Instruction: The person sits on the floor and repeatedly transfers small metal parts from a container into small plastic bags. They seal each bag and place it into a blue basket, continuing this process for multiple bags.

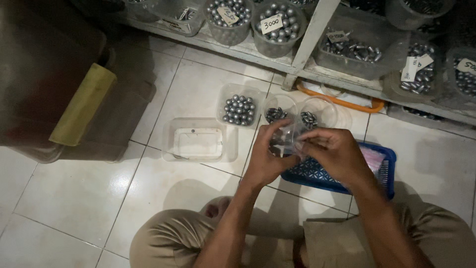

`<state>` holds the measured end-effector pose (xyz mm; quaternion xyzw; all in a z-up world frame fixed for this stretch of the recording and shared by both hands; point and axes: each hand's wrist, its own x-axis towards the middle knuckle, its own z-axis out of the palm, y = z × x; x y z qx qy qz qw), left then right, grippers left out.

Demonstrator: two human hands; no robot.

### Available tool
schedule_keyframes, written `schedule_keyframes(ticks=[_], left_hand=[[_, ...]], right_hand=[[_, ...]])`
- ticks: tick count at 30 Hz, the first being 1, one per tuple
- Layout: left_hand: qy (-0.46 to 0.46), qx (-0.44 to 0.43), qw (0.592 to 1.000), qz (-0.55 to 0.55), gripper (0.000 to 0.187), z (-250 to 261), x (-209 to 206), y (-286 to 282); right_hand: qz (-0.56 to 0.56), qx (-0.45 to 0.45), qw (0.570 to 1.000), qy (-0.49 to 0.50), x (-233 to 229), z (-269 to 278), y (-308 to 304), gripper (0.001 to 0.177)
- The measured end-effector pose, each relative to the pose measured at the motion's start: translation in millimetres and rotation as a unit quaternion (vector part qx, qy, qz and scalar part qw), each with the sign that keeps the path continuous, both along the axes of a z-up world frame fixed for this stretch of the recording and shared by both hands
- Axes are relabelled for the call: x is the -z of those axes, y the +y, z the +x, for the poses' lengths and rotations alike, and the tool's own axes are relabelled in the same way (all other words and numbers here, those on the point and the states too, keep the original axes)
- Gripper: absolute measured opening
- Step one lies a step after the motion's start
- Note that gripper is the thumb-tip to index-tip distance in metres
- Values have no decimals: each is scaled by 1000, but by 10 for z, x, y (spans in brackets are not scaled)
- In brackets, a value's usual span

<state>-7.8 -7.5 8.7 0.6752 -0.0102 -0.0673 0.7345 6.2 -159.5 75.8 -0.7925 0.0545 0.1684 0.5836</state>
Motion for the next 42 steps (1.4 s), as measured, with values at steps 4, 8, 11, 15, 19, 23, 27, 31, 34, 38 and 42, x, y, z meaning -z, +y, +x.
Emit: schedule_keyframes(ticks=[4,8,11,15,19,23,27,31,34,38,42], left_hand=[[1,2,1000,-7,68,-17,-37,-2],[4,6,1000,-12,73,-17,-26,2],[15,5,1000,-17,74,-18,-33,8],[31,-10,998,-57,71,-19,-73,-3],[76,-42,989,-115,74,-16,-46,-18],[111,-131,970,-175,81,41,56,27],[105,-161,965,-176,76,82,31,102],[111,-164,968,-152,79,85,31,116],[104,-169,970,-142,75,104,138,106],[116,-184,966,-142,73,120,221,114],[123,-203,959,-156,70,103,184,121]], right_hand=[[-1,-11,1000,1,3,-1,-42,24],[-3,-13,1000,8,33,2,-70,26],[-6,-19,1000,-17,130,0,-84,25],[-8,3,998,-68,155,-27,-62,26],[15,30,994,-107,96,-31,-43,26],[20,65,990,-127,17,-15,-47,26],[0,65,989,-135,117,52,-109,25],[-49,55,988,-137,184,70,-104,23],[-99,41,983,-151,177,79,-88,22],[-177,-17,965,-195,112,169,-36,24],[-182,-48,954,-234,220,370,-1,27]])
